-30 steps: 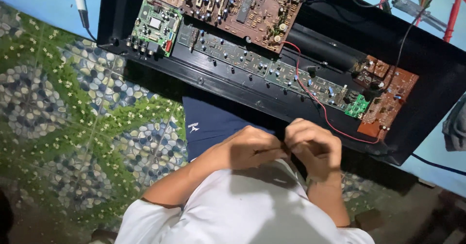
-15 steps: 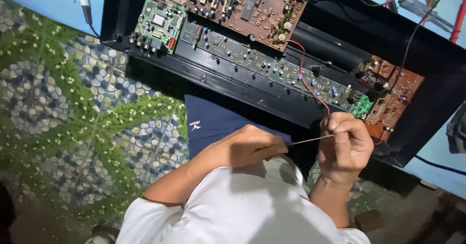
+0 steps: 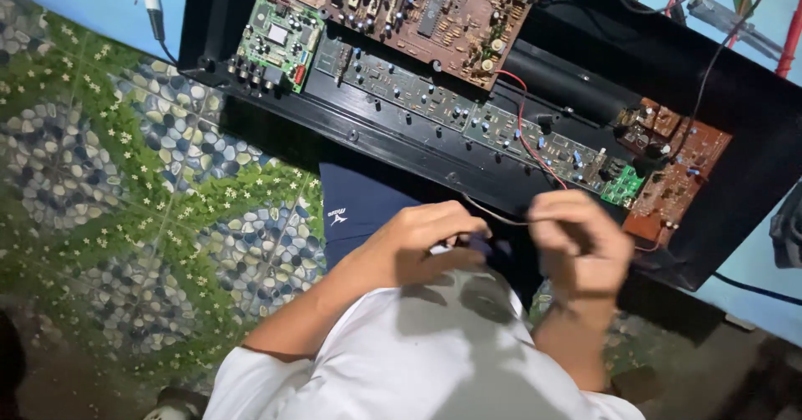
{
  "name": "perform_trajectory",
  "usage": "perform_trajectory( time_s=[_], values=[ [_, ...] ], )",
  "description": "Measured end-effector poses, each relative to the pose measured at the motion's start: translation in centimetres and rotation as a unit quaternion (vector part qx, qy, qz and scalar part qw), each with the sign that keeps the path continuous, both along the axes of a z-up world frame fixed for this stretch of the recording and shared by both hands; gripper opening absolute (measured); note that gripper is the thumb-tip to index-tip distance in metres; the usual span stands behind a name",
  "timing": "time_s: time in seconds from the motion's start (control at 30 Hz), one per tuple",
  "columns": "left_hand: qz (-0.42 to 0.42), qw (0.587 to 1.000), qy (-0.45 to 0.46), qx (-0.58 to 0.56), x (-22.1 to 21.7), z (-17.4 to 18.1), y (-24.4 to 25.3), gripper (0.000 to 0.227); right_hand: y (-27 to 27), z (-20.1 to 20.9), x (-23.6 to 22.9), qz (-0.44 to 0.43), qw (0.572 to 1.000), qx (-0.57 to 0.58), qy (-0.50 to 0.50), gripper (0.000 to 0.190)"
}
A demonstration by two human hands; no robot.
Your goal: The person works on an open electronic device, likely a television, by connecting wires to the circuit boards. They use their hands to hold and position the wires onto specific points on the board.
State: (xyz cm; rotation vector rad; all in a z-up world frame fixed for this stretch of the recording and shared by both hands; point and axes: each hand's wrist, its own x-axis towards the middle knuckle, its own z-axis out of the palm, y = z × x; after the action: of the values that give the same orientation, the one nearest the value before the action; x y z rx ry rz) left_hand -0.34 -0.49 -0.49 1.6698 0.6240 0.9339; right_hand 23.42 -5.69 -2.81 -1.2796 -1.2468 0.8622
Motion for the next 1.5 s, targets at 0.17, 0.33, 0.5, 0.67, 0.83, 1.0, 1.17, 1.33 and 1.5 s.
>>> perform_trajectory(
  time_s=[0.17,0.33,0.5,0.67,0.83,1.0,1.17,1.33,1.5],
  values=[
    [0.033,0.997,0.032,0.067,0.2,0.2,-0.5,0.022,0.6,2.8,-4.3,0.046,0.998,-0.032,-0.028,0.010],
    [0.099,0.986,0.074,0.113,0.5,-0.1,-0.9,0.022,0.2,2.0,-3.8,0.055,0.998,-0.036,-0.014,0.008],
    [0.121,0.976,0.101,0.152,0.6,-0.7,-1.3,0.031,-0.4,-0.7,-2.2,0.050,0.963,-0.062,0.257,0.011],
    [0.090,0.982,0.079,0.146,0.0,-1.2,-1.2,0.019,-1.2,-2.2,-1.0,-0.009,0.955,-0.061,0.291,0.017],
    [0.070,0.983,0.060,0.157,-0.2,-0.7,-1.0,0.011,-1.2,-2.3,-0.6,-0.029,0.957,-0.067,0.281,0.017],
    [0.087,0.974,0.056,0.203,0.0,-2.1,-0.7,0.009,-1.1,-2.7,-0.3,-0.050,0.972,-0.040,0.226,0.020],
    [0.093,0.969,0.054,0.223,0.1,-1.7,0.0,0.013,1.1,0.6,-2.3,-0.051,0.998,0.039,-0.015,0.028],
    [0.120,0.956,0.090,0.254,0.5,-2.3,0.1,0.025,2.1,2.6,-3.0,-0.058,0.922,0.162,-0.348,0.051],
    [0.141,0.947,0.118,0.265,0.3,-1.5,1.0,0.036,2.4,3.3,-4.1,0.042,0.924,0.175,-0.338,0.012]
  ],
)
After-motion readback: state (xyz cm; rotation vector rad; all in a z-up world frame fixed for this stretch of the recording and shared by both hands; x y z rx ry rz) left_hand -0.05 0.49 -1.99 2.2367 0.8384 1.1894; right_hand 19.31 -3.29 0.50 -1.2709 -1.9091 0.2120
